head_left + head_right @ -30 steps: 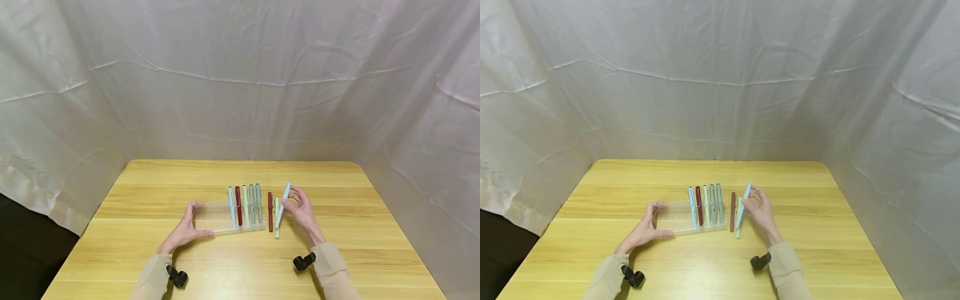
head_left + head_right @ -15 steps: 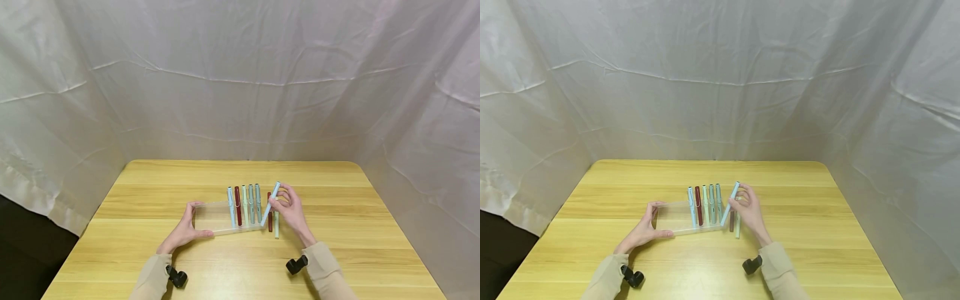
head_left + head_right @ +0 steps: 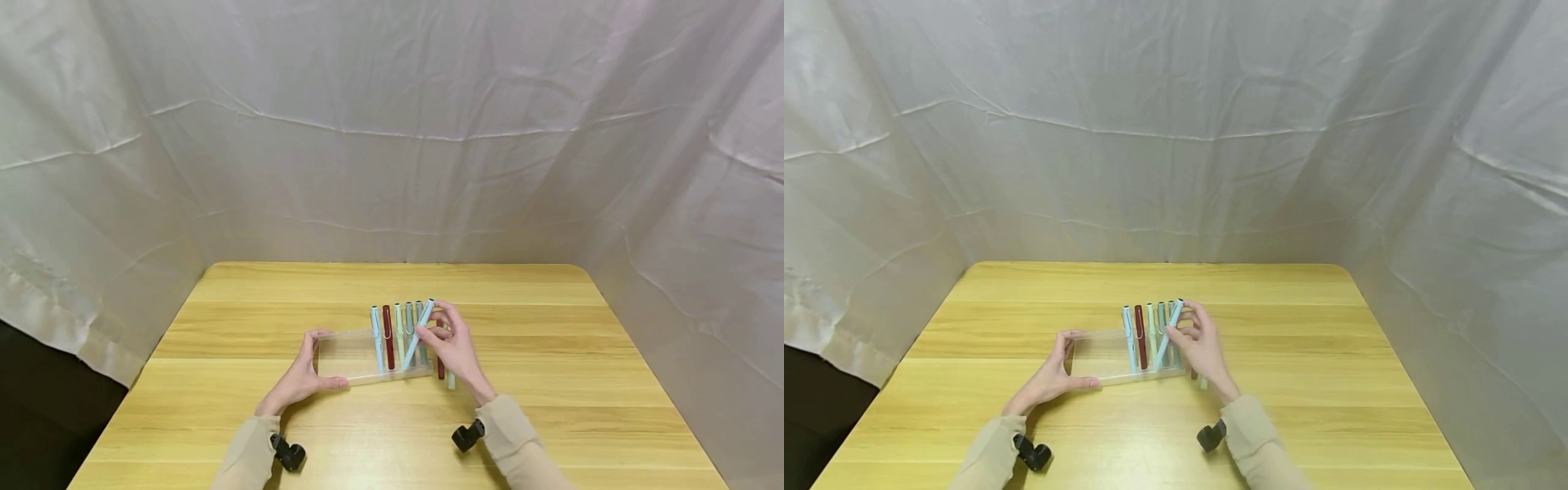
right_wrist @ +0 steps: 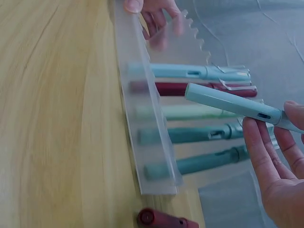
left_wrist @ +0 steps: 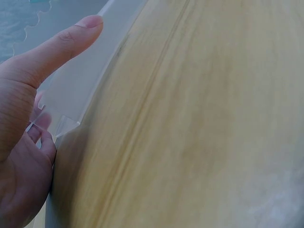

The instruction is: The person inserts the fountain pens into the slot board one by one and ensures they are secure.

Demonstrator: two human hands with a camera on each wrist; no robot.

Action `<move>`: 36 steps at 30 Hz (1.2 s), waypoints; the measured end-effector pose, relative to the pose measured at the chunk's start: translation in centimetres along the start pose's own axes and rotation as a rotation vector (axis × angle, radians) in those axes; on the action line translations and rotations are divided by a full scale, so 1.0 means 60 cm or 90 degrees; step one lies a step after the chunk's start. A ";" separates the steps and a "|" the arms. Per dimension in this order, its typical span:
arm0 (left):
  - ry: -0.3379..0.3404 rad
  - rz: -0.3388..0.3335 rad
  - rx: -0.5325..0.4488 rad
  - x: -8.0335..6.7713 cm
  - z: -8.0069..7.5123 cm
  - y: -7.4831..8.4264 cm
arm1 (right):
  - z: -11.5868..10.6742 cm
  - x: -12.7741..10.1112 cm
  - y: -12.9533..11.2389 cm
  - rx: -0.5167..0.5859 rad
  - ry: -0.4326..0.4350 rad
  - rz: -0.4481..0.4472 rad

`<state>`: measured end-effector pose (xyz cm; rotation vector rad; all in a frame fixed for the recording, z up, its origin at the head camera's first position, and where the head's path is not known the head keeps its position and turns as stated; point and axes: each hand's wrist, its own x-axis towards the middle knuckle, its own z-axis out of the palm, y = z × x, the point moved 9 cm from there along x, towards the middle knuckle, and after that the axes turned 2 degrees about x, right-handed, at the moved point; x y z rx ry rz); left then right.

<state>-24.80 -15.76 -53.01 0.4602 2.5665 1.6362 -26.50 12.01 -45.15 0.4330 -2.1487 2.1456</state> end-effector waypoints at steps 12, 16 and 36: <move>-0.003 -0.016 0.006 0.001 0.000 0.000 | 0.045 0.001 -0.002 -0.064 -0.003 0.010; 0.006 -0.017 0.020 0.002 -0.002 -0.001 | 0.057 0.002 -0.004 -0.089 0.002 -0.001; 0.020 0.008 0.035 0.000 -0.005 0.005 | 0.116 -0.002 -0.022 -0.169 -0.005 -0.126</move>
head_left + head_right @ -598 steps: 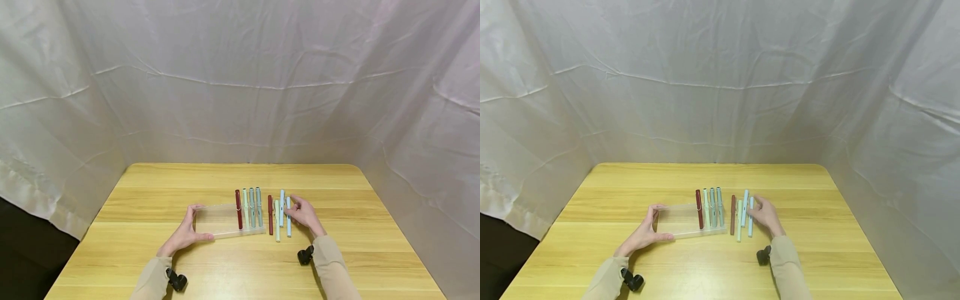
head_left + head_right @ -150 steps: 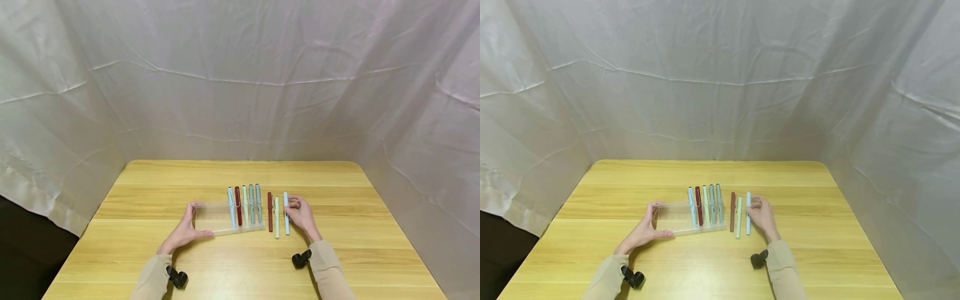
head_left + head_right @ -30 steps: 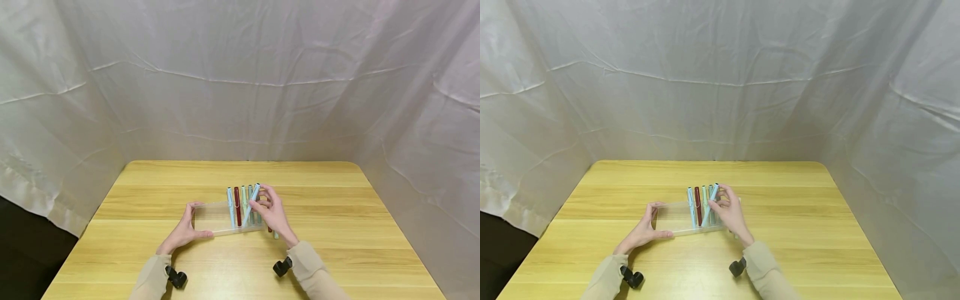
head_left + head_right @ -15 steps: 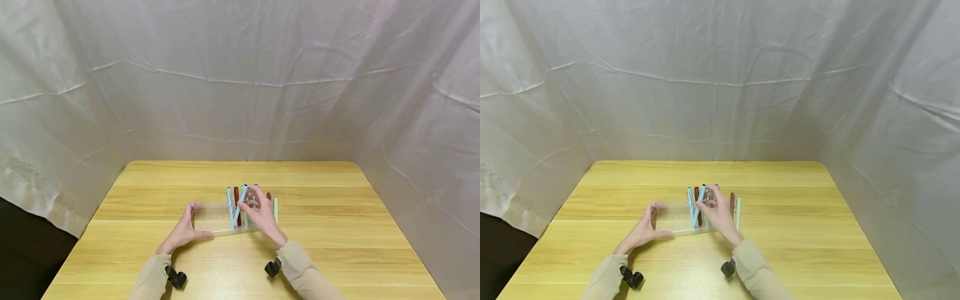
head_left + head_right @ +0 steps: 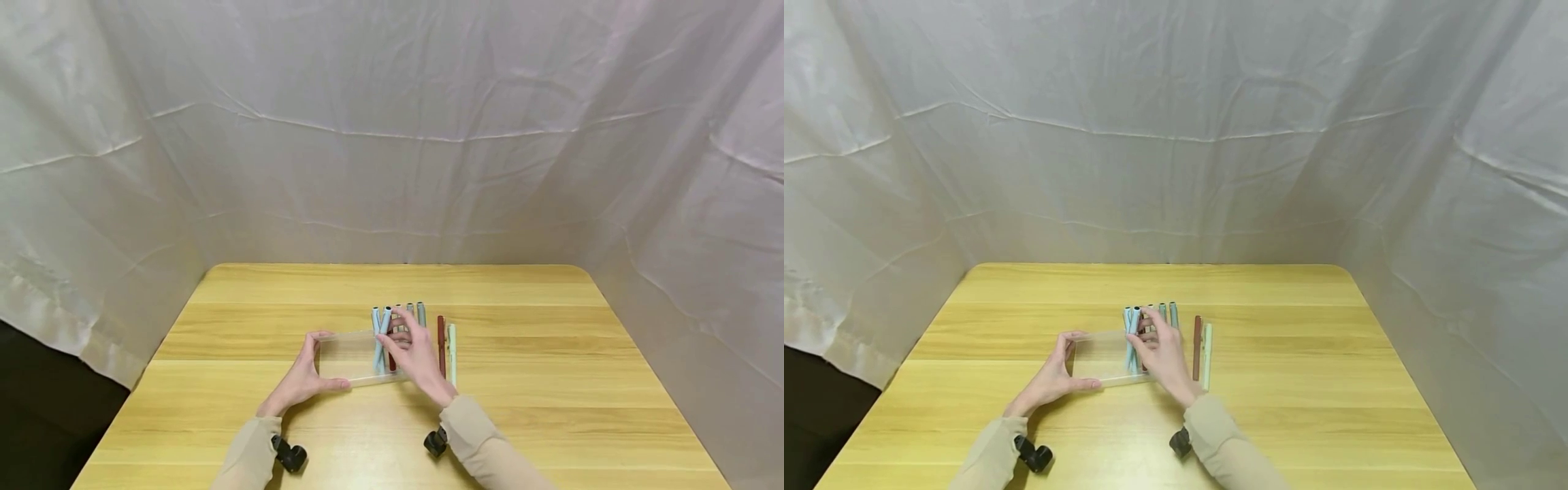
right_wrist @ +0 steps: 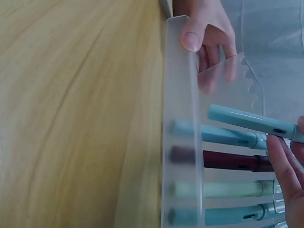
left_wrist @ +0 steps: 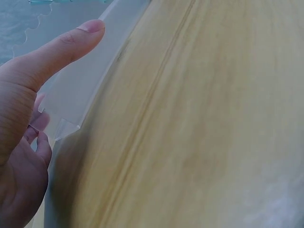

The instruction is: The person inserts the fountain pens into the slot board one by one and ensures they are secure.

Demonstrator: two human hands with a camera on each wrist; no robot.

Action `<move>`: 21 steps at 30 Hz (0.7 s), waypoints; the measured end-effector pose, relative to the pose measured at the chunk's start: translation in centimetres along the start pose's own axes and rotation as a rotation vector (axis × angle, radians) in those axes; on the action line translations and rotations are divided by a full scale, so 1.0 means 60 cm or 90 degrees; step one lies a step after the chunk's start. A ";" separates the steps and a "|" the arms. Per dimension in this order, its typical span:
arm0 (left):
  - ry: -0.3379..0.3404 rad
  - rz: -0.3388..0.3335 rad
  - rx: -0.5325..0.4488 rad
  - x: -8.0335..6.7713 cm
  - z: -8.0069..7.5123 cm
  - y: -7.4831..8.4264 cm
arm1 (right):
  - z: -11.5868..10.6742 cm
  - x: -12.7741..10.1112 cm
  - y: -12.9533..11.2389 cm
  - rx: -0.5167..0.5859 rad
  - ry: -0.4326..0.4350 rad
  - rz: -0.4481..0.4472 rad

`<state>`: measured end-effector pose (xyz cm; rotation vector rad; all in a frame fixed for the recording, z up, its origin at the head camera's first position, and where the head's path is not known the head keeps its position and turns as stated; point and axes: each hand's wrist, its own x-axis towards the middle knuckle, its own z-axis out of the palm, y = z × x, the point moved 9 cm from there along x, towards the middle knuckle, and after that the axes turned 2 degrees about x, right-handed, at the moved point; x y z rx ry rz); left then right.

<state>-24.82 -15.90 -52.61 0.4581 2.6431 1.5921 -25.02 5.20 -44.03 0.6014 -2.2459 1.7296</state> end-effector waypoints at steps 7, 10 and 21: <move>0.011 0.013 0.004 0.000 0.001 -0.002 | 0.014 -0.001 -0.007 -0.026 -0.012 -0.039; 0.010 0.012 0.002 -0.001 0.000 -0.001 | 0.019 -0.001 -0.008 -0.048 -0.014 -0.049; 0.013 0.031 0.013 -0.001 -0.002 0.006 | 0.037 -0.001 -0.014 -0.140 -0.061 -0.080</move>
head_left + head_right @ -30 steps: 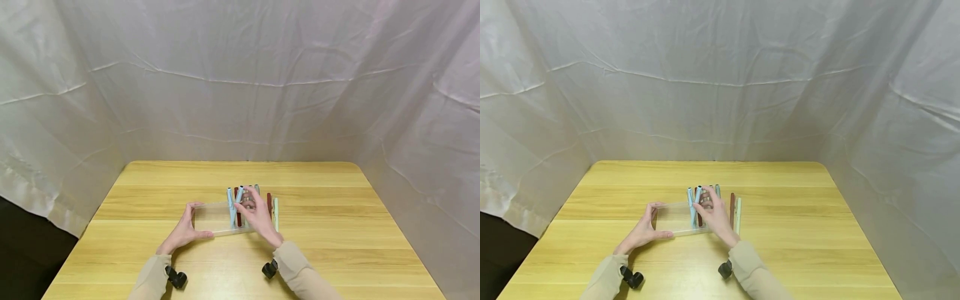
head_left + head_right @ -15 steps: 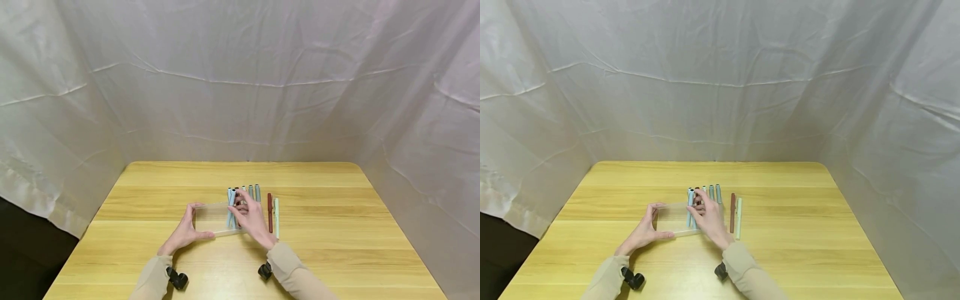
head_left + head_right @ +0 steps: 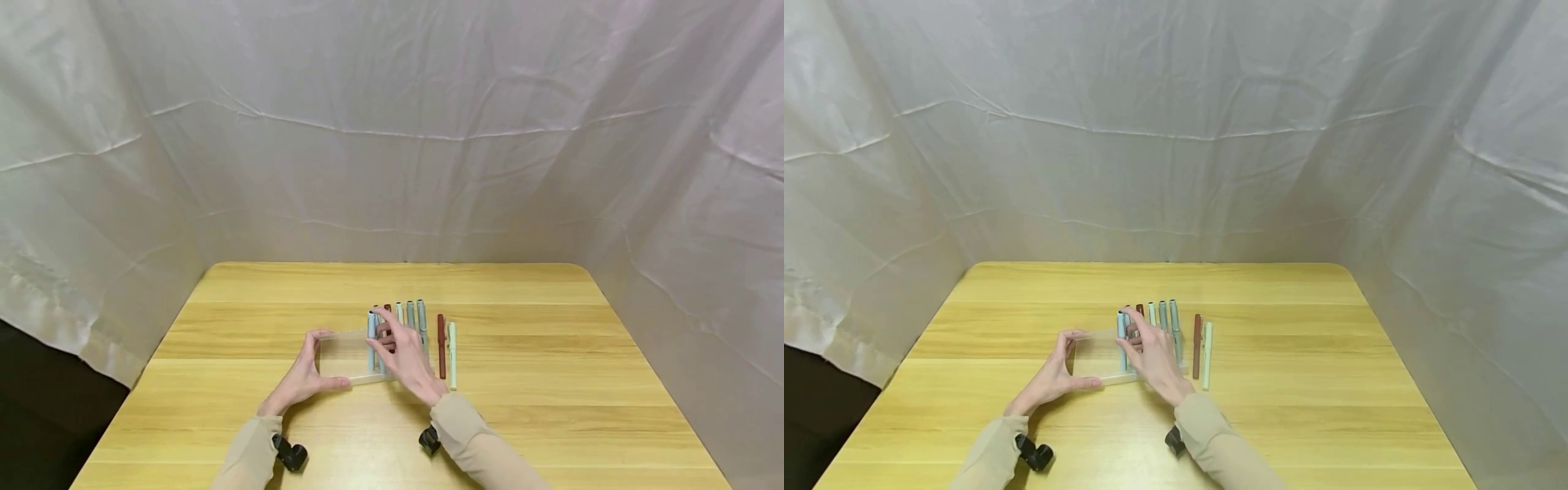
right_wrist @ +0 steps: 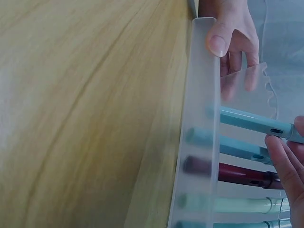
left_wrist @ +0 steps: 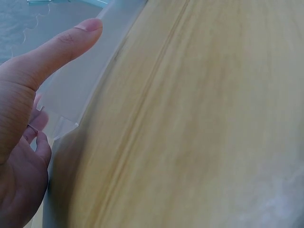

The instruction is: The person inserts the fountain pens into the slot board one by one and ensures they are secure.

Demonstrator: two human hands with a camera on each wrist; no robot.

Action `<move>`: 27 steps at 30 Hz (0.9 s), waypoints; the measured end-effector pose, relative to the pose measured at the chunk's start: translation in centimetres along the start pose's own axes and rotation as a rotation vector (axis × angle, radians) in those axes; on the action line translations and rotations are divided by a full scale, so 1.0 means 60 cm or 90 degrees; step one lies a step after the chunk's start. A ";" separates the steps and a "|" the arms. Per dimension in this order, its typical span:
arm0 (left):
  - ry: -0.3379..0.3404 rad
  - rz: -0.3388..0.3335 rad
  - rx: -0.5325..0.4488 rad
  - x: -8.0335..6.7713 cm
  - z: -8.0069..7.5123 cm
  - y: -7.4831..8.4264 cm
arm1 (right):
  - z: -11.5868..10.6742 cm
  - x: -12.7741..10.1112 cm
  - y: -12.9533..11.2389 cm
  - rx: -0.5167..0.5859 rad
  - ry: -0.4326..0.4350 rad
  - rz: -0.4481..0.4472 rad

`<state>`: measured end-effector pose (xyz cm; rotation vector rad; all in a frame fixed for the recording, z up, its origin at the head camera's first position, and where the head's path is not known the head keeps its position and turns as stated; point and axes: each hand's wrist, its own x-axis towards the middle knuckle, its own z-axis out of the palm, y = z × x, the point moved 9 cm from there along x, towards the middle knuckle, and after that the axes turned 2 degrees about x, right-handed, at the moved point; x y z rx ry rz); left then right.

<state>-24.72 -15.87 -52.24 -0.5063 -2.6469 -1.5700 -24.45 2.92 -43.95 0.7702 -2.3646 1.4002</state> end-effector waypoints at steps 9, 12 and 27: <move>-0.002 0.007 0.010 0.000 0.000 0.005 | 0.009 0.002 -0.005 -0.039 -0.010 -0.014; -0.002 0.008 0.010 0.000 0.001 0.005 | 0.010 0.003 -0.009 -0.058 -0.010 -0.022; -0.007 -0.008 -0.001 0.000 0.001 0.002 | 0.012 0.009 -0.021 -0.136 -0.005 -0.056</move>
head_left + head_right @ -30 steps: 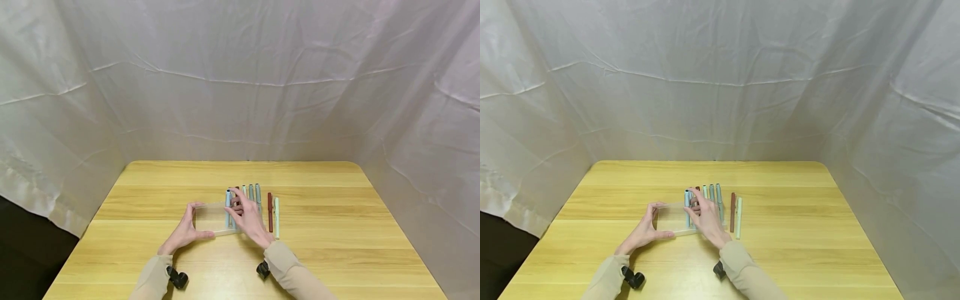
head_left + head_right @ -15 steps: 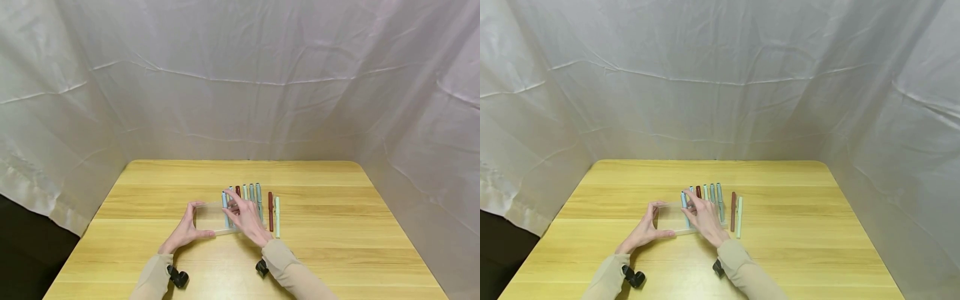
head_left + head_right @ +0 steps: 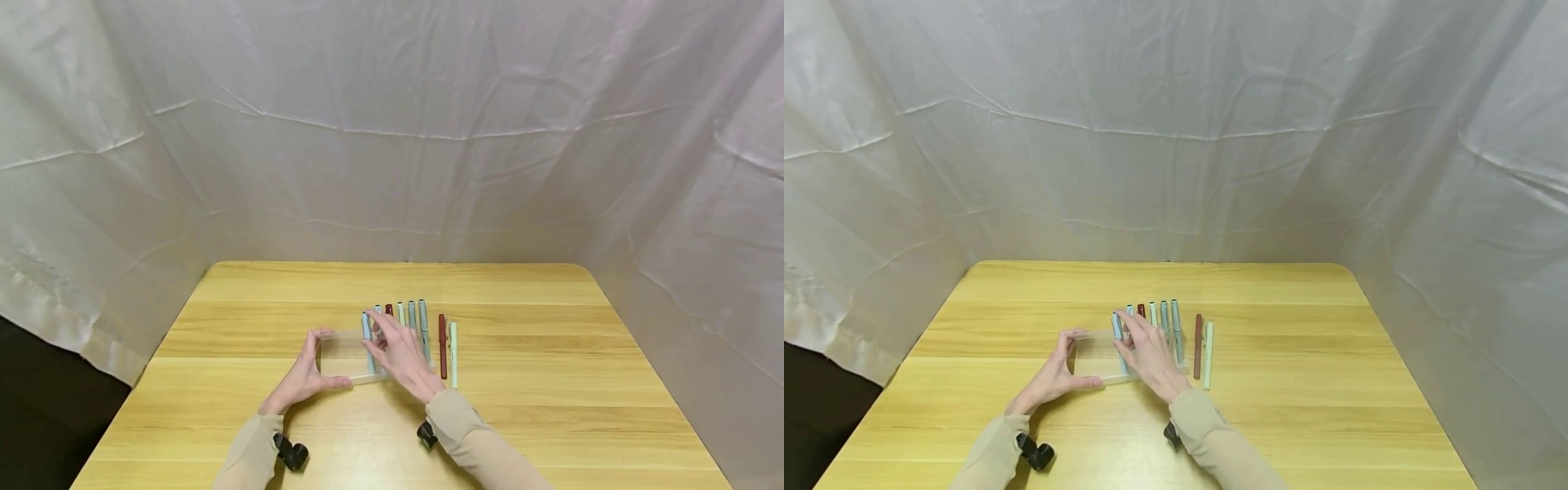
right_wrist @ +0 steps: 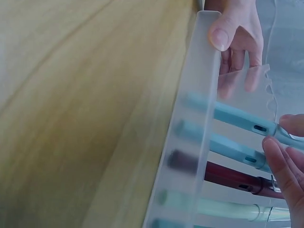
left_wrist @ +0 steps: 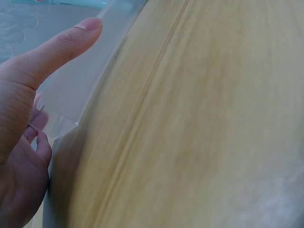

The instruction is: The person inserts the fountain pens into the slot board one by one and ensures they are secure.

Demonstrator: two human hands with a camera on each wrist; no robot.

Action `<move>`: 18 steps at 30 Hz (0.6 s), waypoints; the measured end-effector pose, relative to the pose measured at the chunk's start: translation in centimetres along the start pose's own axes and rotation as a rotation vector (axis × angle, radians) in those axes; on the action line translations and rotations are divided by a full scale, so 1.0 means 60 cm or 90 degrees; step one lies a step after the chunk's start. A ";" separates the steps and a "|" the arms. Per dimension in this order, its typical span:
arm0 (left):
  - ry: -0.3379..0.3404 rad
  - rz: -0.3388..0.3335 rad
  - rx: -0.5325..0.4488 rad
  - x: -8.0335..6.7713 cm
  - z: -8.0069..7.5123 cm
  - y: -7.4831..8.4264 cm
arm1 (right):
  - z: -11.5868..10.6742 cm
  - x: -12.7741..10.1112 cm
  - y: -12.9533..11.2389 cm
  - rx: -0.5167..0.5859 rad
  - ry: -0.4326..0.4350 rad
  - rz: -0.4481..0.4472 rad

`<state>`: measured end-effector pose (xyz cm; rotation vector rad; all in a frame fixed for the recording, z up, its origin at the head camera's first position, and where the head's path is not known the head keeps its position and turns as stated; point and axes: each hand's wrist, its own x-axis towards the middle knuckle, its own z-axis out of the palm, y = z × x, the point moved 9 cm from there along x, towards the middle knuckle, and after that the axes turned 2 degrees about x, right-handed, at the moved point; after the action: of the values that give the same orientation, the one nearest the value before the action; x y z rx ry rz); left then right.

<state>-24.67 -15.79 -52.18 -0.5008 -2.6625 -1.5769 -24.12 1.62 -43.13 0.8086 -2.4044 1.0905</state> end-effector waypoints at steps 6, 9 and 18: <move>0.001 -0.004 0.001 0.001 0.000 0.000 | 0.000 0.012 0.005 -0.022 -0.031 0.014; 0.002 0.000 -0.001 0.001 0.000 0.000 | 0.002 0.019 0.009 -0.041 -0.053 0.024; 0.001 0.006 0.000 0.000 0.001 -0.003 | 0.008 0.028 0.017 -0.085 -0.087 0.035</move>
<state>-24.72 -15.81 -52.35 -0.5112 -2.6550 -1.5736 -26.09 1.21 -43.12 0.7996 -2.5954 0.9094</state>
